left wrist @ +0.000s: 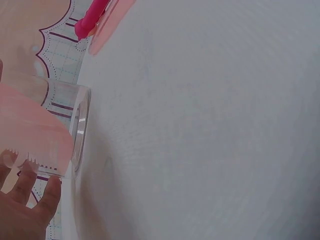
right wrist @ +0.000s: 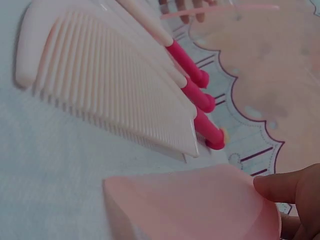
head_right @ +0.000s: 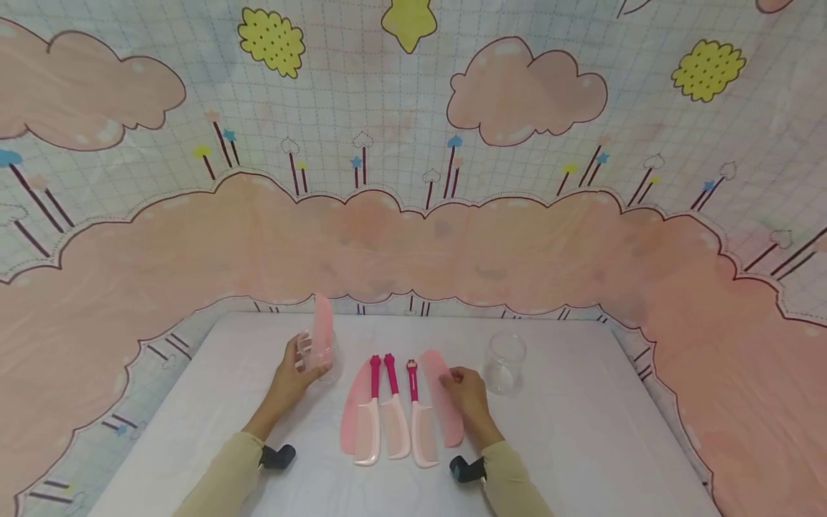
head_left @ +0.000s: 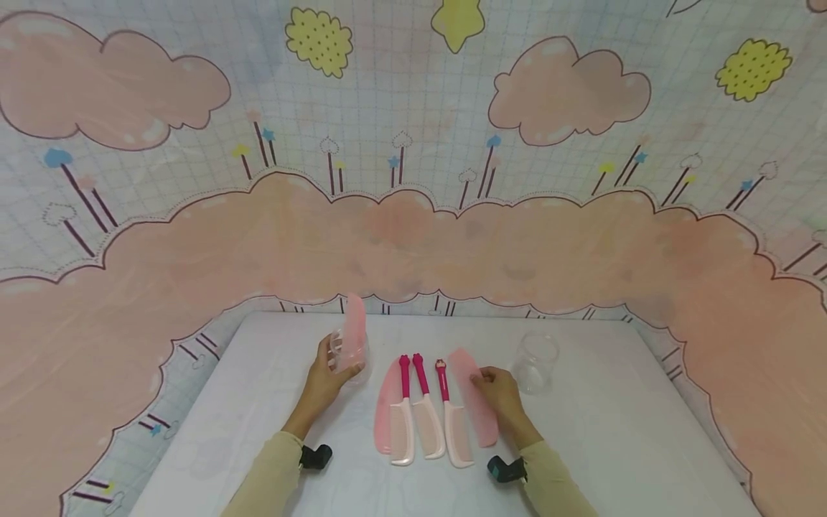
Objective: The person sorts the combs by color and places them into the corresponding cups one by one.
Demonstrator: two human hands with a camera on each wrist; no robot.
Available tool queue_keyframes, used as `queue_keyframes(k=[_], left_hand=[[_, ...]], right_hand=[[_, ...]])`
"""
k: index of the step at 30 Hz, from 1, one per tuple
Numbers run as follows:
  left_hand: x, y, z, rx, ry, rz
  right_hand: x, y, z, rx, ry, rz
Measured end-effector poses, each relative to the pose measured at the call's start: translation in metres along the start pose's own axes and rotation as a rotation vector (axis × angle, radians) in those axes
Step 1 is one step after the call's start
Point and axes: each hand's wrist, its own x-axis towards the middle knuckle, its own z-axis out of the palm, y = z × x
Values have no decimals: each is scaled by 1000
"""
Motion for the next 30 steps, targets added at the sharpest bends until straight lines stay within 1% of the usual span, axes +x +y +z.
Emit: queue_keyframes(k=[6, 10, 13, 17, 24, 30], left_hand=[[0, -1, -1, -8, 4, 19], [-1, -1, -2, -1, 5, 13], [-1, -1, -1, 4, 6, 3], [-1, 0, -1, 8, 6, 10], [0, -1, -1, 11, -4, 12], [1, -2, 1, -3, 4, 15]], right_hand=[[1, 2, -3, 76, 0, -2], [-3, -1, -7, 121, -7, -17], [-5, -6, -10, 111, 3, -29], [-7, -12, -14, 83, 32, -40], [-12, -25, -23, 69, 37, -43], [-19, -37, -34, 105, 58, -84]])
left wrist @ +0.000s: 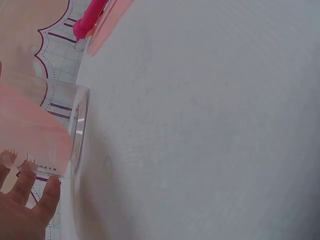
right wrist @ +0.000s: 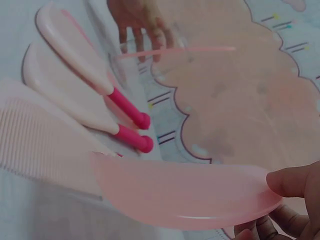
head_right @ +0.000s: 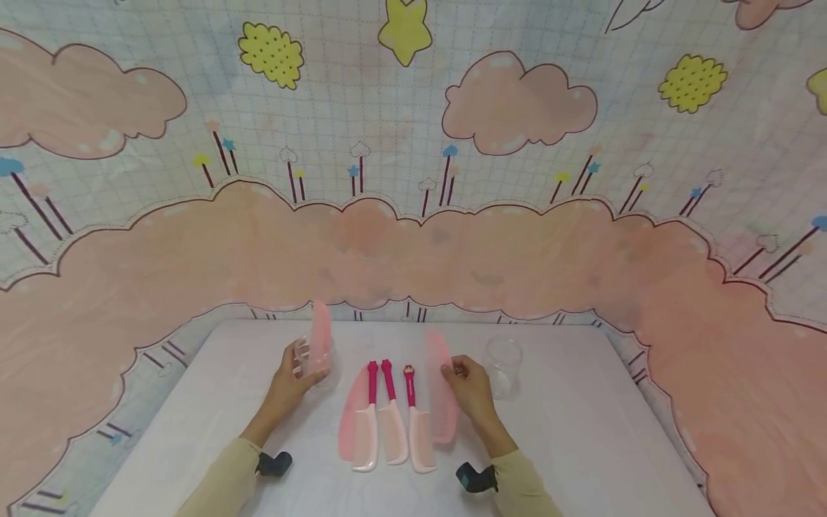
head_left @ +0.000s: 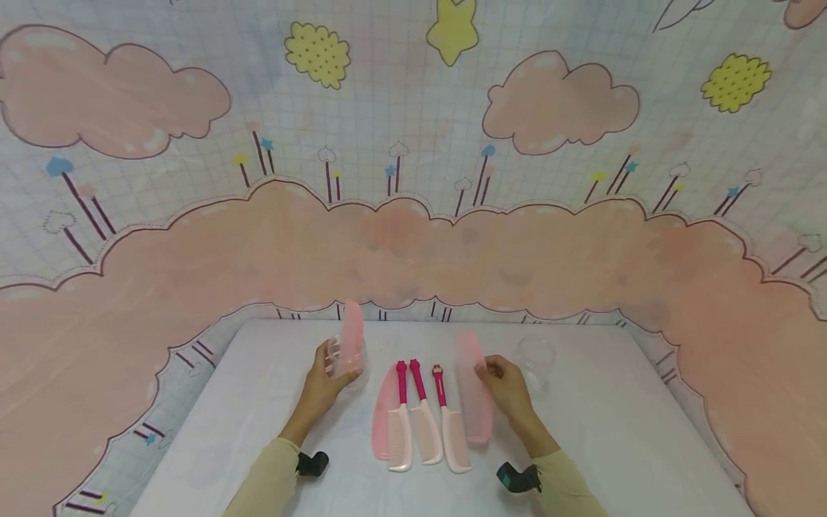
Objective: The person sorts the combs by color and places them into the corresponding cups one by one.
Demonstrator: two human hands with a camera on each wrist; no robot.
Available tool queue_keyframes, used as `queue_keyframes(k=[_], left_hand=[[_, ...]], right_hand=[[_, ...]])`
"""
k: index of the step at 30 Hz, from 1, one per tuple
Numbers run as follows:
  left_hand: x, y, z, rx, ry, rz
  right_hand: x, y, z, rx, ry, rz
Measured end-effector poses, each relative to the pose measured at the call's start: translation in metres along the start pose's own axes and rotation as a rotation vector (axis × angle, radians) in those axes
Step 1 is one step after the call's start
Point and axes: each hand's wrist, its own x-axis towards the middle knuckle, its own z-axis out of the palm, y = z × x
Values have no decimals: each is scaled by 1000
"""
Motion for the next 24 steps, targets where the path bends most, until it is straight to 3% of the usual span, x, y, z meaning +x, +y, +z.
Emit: queue_keyframes(k=[14, 24], left_hand=[[-2, -1, -2, -6, -19, -4], [-3, 1, -5, -7, -22, 3]], right_hand=[[-8, -20, -7, 143, -10, -16], [-16, -37, -11, 186, -20, -66]])
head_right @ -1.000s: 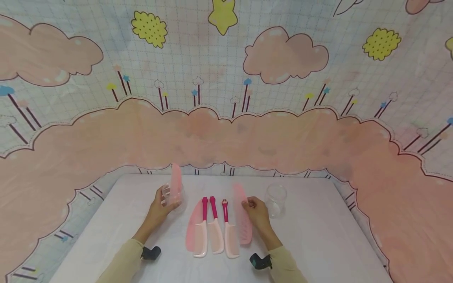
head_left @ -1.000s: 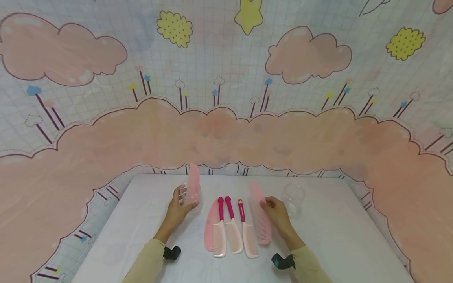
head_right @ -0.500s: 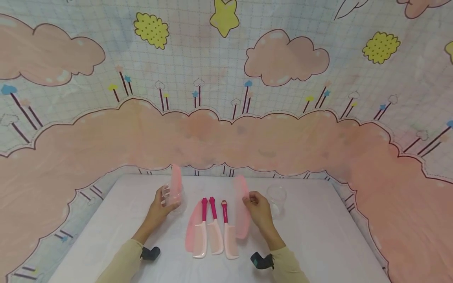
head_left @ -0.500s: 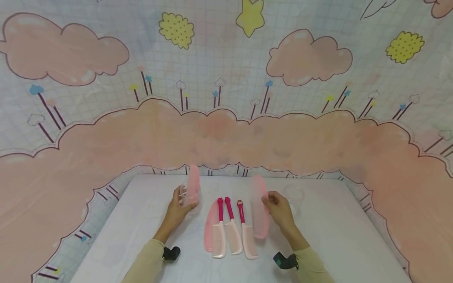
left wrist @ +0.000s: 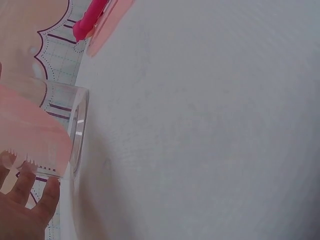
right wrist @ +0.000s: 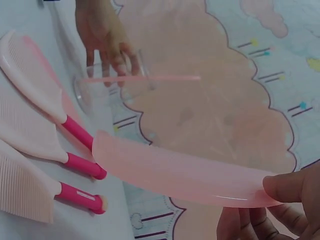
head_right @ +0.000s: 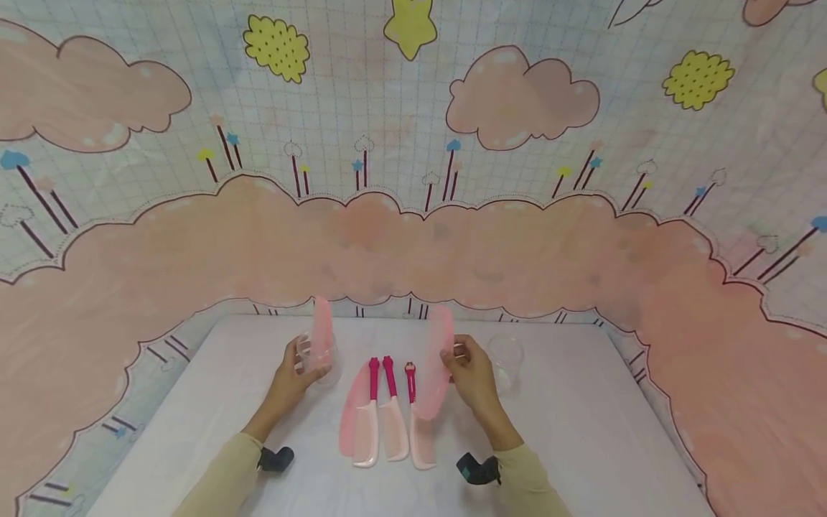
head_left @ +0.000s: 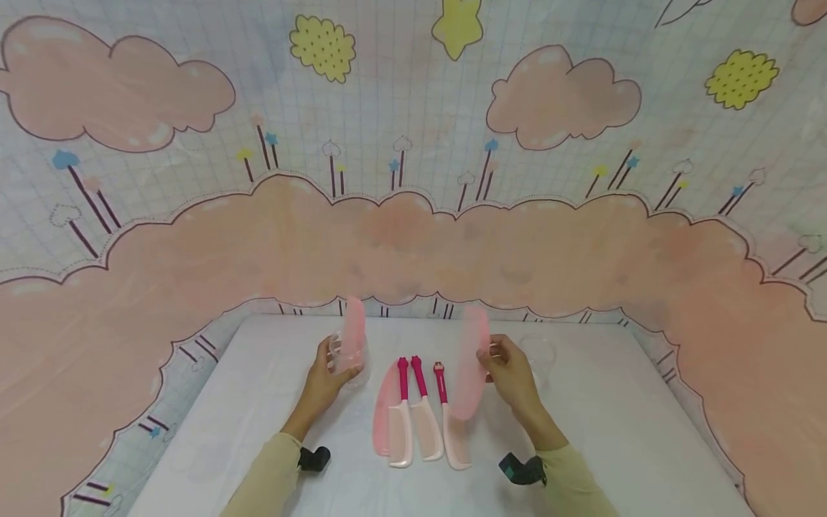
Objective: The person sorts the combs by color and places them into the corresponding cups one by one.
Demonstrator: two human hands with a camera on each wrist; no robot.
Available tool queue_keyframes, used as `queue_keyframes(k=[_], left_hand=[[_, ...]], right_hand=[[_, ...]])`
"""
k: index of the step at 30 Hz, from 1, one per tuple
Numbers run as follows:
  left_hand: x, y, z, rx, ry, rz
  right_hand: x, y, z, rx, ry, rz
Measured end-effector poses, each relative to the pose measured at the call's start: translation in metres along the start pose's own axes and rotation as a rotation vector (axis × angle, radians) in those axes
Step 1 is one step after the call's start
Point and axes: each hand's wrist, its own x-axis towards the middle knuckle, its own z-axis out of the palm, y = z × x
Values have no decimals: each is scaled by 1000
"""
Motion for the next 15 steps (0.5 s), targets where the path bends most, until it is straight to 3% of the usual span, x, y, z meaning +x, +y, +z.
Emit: queue_keyframes(k=[15], left_hand=[[2, 0, 2, 2, -3, -30]], right_hand=[[5, -15, 5, 137, -34, -20]])
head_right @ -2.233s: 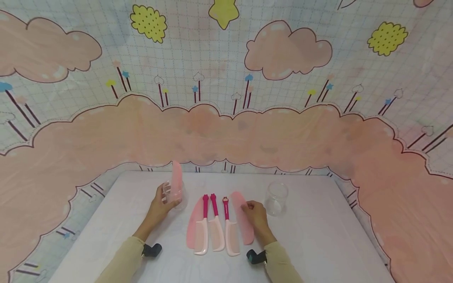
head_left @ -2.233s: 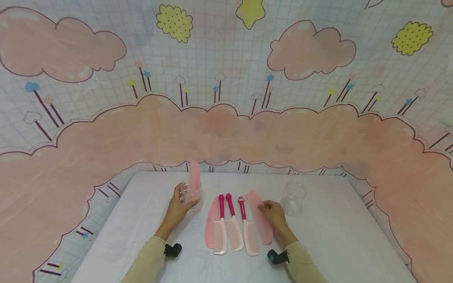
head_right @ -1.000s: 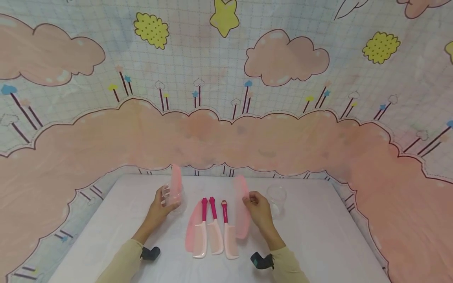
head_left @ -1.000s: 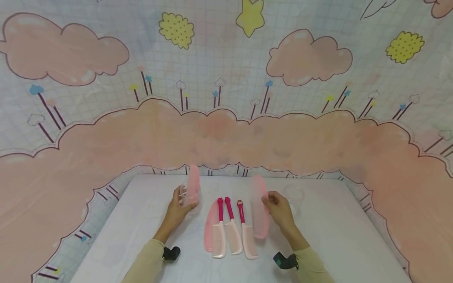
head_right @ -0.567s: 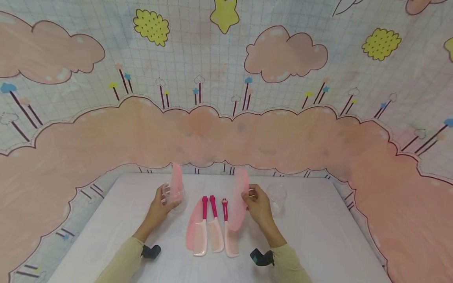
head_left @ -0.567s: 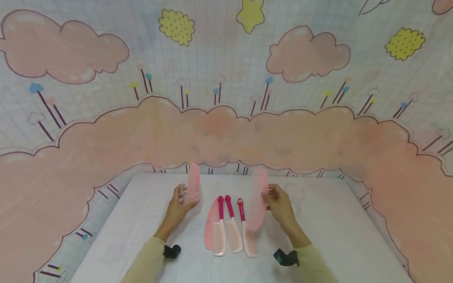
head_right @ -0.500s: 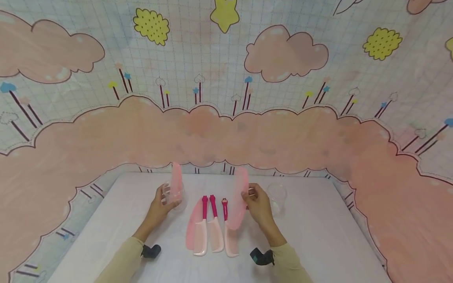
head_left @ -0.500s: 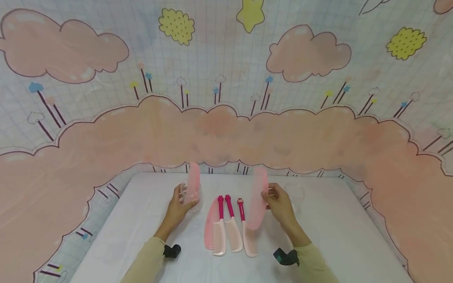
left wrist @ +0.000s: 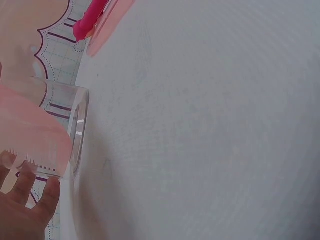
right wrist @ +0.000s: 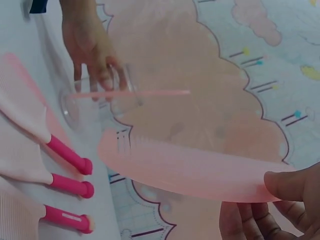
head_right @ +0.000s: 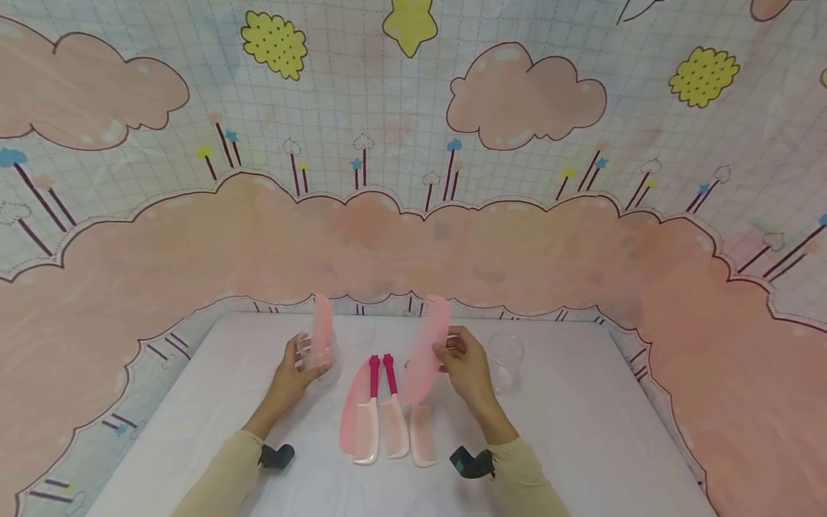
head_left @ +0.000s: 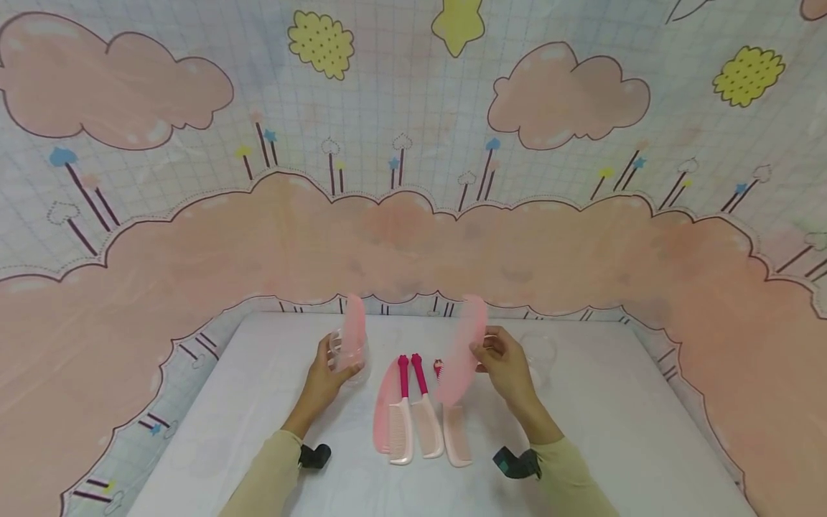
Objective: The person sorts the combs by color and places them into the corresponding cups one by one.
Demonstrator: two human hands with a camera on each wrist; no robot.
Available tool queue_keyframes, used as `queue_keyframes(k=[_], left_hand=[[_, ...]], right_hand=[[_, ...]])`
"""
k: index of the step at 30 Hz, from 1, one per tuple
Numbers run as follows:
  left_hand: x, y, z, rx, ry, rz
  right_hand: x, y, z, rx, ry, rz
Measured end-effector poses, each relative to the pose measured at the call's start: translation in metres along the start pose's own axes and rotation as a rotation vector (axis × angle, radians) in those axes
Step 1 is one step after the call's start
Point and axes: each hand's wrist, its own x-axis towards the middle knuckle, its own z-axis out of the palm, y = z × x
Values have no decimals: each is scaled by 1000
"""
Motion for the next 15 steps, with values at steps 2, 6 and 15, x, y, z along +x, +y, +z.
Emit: queue_keyframes(k=[2, 6, 15], left_hand=[[0, -1, 0, 3, 1, 5], [0, 0, -1, 0, 1, 6], [-1, 1, -1, 3, 4, 12]], right_hand=[[0, -3, 2, 22, -8, -9], [1, -9, 7, 32, -14, -19], [2, -22, 22, 78, -30, -64]])
